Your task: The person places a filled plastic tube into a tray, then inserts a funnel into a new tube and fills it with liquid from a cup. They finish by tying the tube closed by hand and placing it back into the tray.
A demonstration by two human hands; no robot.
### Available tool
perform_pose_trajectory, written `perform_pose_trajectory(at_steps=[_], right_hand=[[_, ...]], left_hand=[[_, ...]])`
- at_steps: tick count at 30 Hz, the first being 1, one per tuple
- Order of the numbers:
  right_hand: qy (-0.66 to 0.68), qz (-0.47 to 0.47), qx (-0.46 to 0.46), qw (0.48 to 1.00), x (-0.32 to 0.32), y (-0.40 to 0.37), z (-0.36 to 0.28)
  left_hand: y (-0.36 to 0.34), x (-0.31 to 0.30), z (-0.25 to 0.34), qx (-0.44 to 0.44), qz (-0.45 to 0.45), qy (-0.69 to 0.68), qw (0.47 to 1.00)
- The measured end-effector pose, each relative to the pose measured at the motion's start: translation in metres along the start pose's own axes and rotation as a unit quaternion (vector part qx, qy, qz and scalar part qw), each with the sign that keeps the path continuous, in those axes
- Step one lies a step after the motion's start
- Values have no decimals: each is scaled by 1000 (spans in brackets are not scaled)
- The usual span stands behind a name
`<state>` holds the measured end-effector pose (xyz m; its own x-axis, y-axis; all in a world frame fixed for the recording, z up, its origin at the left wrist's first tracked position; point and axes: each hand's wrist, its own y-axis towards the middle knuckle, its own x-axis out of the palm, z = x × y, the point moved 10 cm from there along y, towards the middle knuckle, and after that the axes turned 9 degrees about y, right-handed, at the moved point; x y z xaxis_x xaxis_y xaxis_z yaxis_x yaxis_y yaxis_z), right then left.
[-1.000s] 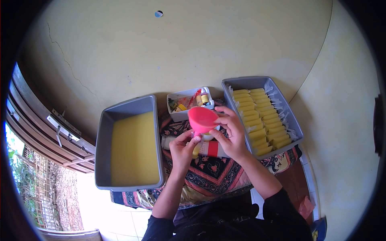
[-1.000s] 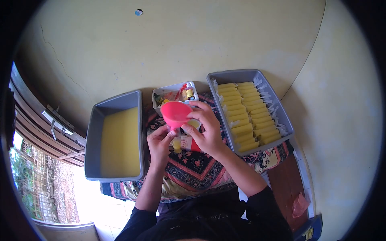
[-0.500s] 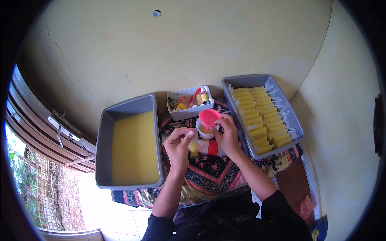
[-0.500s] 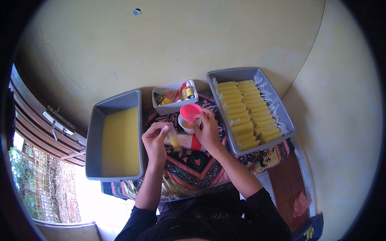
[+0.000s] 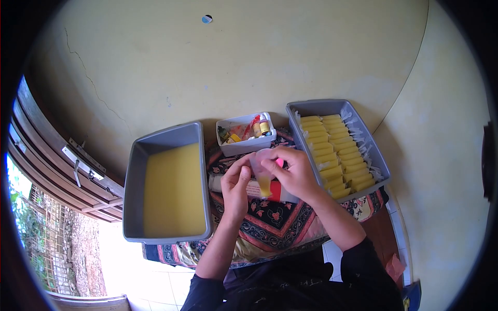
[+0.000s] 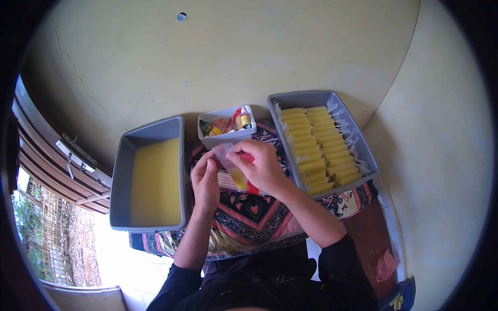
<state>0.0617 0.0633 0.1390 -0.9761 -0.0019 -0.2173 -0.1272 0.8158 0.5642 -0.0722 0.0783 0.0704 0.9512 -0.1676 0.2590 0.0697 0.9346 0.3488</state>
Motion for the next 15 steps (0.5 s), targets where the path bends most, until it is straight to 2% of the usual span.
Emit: perform_pose_trajectory(at_steps=[1, 4, 5, 6, 8, 11, 13, 14, 15], right_hand=[[12, 14, -9, 1000, -6, 4, -7], [72, -7, 36, 997, -13, 11, -5], [77, 22, -41, 996, -20, 16, -11], [76, 23, -41, 996, -22, 17, -14], [120, 12, 11, 993, -25, 19, -20], [175, -3, 28, 984, -23, 16, -33], [185, -18, 42, 982, -20, 13, -36], [218, -25, 40, 975, -16, 11, -38], [251, -32, 40, 967, -14, 9, -40]], left_hand=[[-1, 2, -10, -36, -10, -55, 998], [-5, 6, -31, -71, -64, -56, 994], [-5, 5, -33, -71, -65, -57, 994], [-4, 7, -32, -68, -78, -45, 994], [-2, 11, -27, -62, -91, -34, 993], [1, 17, -20, -60, -115, -64, 989], [-1, 32, -18, -80, -183, -133, 971], [-1, 33, -14, -79, -184, -133, 971], [-5, 44, -4, -83, -224, -152, 959]])
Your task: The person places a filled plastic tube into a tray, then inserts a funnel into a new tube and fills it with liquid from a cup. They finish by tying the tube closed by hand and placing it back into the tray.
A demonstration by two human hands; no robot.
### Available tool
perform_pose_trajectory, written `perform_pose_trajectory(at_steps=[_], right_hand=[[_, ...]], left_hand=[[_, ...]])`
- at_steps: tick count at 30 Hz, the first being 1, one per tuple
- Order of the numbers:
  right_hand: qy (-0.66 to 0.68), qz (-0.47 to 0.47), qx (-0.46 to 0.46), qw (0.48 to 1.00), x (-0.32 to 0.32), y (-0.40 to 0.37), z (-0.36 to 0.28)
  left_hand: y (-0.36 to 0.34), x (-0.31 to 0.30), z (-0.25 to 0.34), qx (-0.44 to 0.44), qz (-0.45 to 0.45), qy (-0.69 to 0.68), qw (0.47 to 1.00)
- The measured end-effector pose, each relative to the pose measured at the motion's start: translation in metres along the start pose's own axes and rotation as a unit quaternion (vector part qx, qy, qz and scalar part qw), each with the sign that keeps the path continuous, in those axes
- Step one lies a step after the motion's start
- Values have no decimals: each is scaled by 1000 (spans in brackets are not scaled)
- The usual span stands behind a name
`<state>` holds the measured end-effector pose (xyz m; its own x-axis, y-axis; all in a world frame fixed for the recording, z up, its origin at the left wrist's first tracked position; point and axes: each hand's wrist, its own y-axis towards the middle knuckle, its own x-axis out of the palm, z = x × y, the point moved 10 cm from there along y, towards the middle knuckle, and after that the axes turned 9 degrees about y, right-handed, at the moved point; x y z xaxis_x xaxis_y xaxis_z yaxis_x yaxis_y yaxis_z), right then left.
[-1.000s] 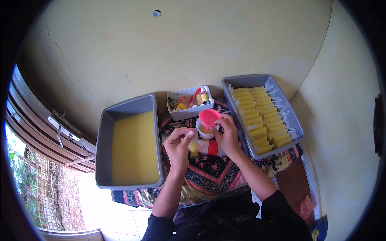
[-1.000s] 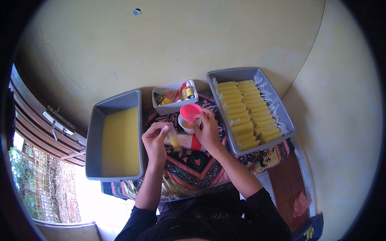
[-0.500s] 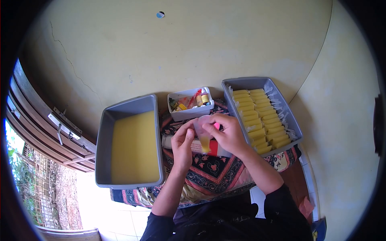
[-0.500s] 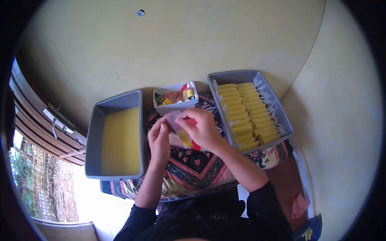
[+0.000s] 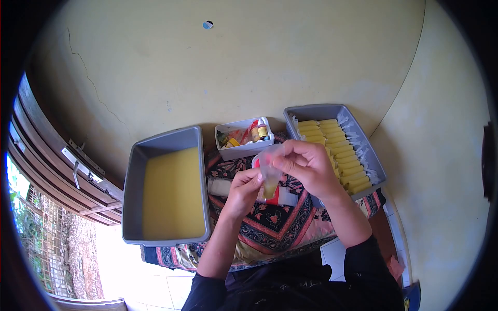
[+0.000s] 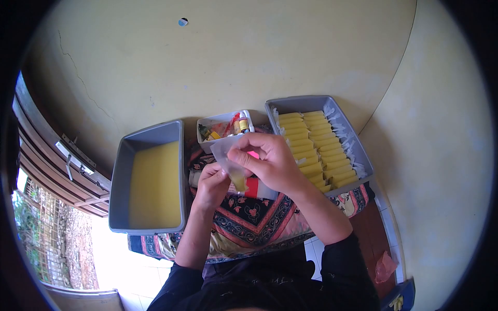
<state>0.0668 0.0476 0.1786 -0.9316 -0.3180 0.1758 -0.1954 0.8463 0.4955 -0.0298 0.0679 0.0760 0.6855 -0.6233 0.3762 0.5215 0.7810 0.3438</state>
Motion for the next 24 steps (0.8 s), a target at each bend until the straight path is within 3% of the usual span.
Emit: perform_pose_trajectory(at_steps=[7, 10, 13, 15, 19, 22, 24], right_hand=[[39, -25, 107, 993, 6, -13, 14], [64, -22, 145, 987, 5, -16, 23], [25, -36, 121, 992, -5, -15, 30], [-105, -18, 44, 993, -21, -12, 34], [-55, 48, 95, 993, -42, -13, 58], [-70, 58, 37, 995, -44, -12, 50], [-303, 32, -121, 945, -23, -18, 4]], left_hand=[[-4, 30, -4, -12, -166, -49, 985], [-6, 33, 2, 0, -167, -65, 984], [-7, 24, 0, -15, -122, 32, 992], [-10, 16, -3, -42, -102, 105, 988], [-9, 8, 2, -50, -22, 243, 968], [-10, -2, -3, -97, 37, 240, 965], [-13, -8, -8, -130, 53, 224, 964]])
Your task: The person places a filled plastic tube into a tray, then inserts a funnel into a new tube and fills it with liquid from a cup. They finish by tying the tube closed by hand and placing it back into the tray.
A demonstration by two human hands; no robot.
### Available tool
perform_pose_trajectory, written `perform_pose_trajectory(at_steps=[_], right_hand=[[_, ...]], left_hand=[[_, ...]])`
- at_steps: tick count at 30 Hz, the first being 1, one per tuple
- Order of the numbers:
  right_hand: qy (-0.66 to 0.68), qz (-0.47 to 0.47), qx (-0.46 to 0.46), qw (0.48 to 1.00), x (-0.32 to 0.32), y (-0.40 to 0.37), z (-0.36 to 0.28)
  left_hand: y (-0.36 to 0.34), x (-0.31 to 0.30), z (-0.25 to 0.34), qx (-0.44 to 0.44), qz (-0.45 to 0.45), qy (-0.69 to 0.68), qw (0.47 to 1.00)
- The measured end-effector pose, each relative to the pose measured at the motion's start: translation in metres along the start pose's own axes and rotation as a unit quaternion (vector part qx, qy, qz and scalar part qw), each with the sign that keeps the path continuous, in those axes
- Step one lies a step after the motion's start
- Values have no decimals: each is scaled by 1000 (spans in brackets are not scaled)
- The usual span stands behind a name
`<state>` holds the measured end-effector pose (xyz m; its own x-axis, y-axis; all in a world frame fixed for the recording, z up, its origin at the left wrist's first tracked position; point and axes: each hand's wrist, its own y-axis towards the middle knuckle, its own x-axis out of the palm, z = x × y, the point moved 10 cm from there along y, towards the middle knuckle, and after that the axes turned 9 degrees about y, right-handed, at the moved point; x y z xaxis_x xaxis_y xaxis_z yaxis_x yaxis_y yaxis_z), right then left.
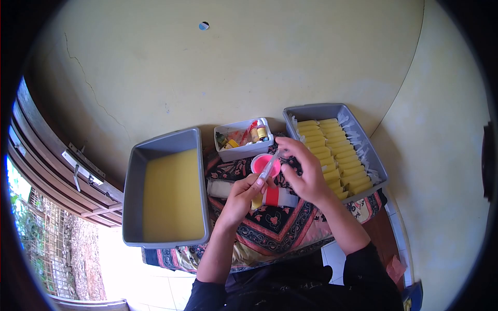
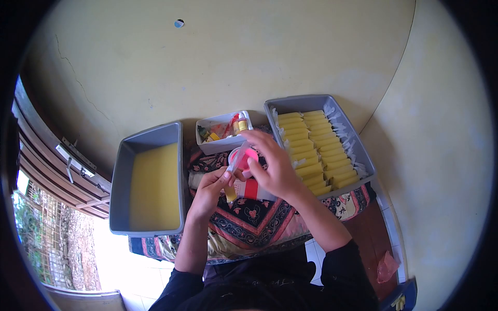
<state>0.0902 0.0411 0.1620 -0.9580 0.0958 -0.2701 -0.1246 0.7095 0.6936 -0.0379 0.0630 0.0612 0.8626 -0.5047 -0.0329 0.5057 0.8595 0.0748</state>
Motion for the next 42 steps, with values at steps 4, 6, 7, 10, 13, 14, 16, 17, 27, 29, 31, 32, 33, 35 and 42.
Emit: perform_pose_trajectory(at_steps=[4, 6, 7, 10, 13, 14, 16, 17, 27, 29, 31, 32, 33, 35, 42], right_hand=[[-222, -119, -157, 955, 37, -13, -26], [-235, -115, -148, 954, 36, -15, -16], [-246, -113, -142, 952, 36, -15, -12], [-246, -105, -146, 952, 33, -17, -9], [-218, -137, -156, 954, 37, -20, -7], [-219, -136, -156, 954, 36, -23, -2], [-219, -195, -118, 949, 43, -33, 17], [-218, -195, -117, 949, 41, -36, 19], [-111, -216, 49, 969, 30, -41, 36], [-109, -225, 77, 965, 28, -42, 36], [-51, -235, 192, 951, 28, -51, 50], [-50, -236, 193, 951, 28, -53, 50], [4, -230, 243, 942, 27, -59, 58], [57, -221, 293, 928, 27, -67, 67], [273, -129, 425, 853, 30, -90, 88]], left_hand=[[1, -2, -10, -22, -12, 24, 999], [4, 1, -13, -14, -14, 19, 1000], [5, 1, -13, -4, -12, 14, 1000], [4, 0, -9, 40, 1, 52, 998], [2, -2, -6, 43, 36, 93, 994], [1, -2, -7, 43, 35, 93, 994], [-5, 1, 14, 155, 62, 283, 945], [-6, 2, 13, 153, 62, 283, 945], [-15, 12, 5, 187, -5, 290, 939], [-16, 10, 2, 182, -11, 282, 942], [-17, 11, -1, 176, -27, 294, 939], [-18, 10, -2, 175, -26, 294, 939], [-19, 10, -5, 173, -27, 291, 941], [-19, 9, -6, 171, -28, 288, 942], [-22, 5, -12, 171, -2, 319, 932]])
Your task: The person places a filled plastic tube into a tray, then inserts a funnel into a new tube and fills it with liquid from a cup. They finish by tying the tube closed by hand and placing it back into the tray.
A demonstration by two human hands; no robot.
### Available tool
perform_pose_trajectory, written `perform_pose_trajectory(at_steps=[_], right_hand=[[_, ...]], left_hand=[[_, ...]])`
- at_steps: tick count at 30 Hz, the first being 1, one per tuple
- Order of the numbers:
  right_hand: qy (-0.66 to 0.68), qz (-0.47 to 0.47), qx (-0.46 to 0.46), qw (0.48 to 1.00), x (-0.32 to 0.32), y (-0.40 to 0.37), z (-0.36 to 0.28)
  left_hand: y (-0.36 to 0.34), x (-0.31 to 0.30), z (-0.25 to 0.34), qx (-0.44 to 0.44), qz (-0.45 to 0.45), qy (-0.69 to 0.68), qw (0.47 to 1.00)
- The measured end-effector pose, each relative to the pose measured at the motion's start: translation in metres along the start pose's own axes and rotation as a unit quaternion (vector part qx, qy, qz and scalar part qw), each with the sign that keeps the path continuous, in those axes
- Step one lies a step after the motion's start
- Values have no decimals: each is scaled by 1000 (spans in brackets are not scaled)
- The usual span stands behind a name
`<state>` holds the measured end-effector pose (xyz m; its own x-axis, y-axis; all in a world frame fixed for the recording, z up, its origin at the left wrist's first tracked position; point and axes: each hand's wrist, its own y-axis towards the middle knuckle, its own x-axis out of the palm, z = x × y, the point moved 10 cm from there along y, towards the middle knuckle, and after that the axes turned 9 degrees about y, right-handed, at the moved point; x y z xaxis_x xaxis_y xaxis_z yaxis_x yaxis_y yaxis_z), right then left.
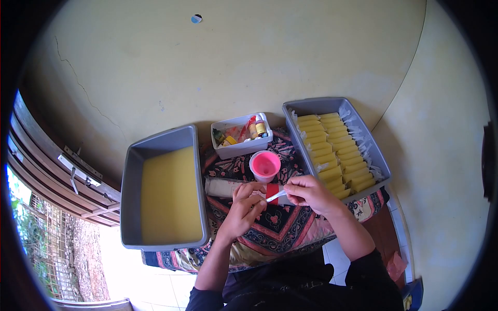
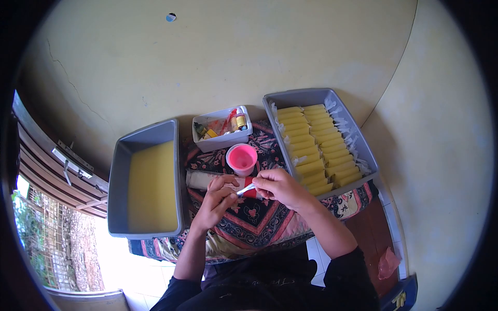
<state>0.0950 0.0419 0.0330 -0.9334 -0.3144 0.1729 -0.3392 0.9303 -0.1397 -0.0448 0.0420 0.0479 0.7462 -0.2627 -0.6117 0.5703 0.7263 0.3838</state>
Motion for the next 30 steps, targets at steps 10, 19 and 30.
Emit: perform_pose_trajectory(at_steps=[10, 19, 30], right_hand=[[-94, 113, -173, 974, 21, -7, -21], [-533, 123, -303, 780, 56, -14, -28], [-379, 101, -354, 849, 68, -26, -72]], left_hand=[[3, -2, 13, -4, 118, 59, 991], [2, 3, 6, 1, 133, 125, 983], [-3, 49, -48, -187, 32, -445, 875]])
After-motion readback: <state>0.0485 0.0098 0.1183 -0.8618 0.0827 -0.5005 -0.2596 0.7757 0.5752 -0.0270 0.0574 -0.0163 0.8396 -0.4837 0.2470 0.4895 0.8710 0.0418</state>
